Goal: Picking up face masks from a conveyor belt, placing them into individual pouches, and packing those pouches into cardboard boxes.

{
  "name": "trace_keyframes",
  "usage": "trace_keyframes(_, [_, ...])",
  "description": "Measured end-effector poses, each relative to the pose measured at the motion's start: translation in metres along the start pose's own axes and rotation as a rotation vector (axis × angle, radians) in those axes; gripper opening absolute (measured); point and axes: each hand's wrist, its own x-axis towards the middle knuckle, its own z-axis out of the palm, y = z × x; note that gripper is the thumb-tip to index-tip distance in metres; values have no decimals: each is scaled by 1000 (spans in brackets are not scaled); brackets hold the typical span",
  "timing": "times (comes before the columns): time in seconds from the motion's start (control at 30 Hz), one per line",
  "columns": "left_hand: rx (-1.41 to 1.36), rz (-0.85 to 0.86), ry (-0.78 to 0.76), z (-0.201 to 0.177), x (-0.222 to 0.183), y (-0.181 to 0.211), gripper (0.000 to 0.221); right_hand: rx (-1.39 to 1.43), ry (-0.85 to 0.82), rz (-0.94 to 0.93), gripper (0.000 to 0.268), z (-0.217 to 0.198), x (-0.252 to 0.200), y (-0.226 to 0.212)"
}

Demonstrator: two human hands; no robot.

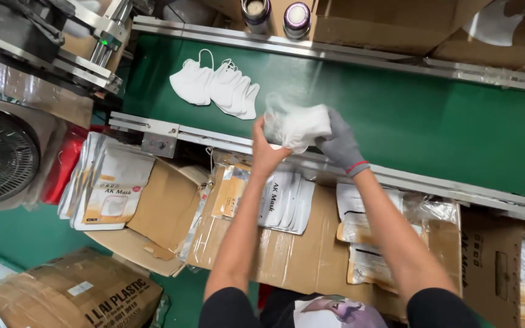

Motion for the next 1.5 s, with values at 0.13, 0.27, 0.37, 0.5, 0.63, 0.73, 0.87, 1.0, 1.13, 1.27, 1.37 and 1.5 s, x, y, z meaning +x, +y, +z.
trace_keyframes(0.13, [512,179,-412,8,23,21,106,-496,-26,-135,68,4,2,28])
trace_keyframes(0.27, [616,259,-544,48,23,-18,86,-507,33,-62,79,-4,-2,31])
trace_keyframes(0.37, [521,213,-570,56,23,26,72,-482,37,48,79,-23,-10,29])
trace_keyframes(0.5, [595,295,-568,85,27,44,58,-494,-64,-26,75,-52,-20,50])
trace_keyframes(0.63, [462,458,-462,99,51,41,43,-516,7,-120,74,-153,-3,29])
trace_keyframes(0.73, [-419,-273,-470,113,65,44,32,-776,350,11,56,-245,30,56])
trace_keyframes(0.87, [-404,-191,-444,166,63,37,25,-1280,475,-13,75,-328,93,92])
trace_keyframes(1.0, [-326,-252,-508,199,64,54,31,-1398,264,191,50,-370,119,115])
trace_keyframes(1.13, [-369,-341,-560,190,60,42,34,-1131,378,51,23,-341,75,87])
trace_keyframes(1.27, [-81,321,-639,178,57,59,31,-443,168,36,21,-258,-3,65])
trace_keyframes(1.37, [-105,109,-772,160,44,54,28,-200,-84,83,28,-208,-38,38])
trace_keyframes(1.5, [288,162,-783,128,27,47,41,-267,-58,-19,54,-134,-49,10])
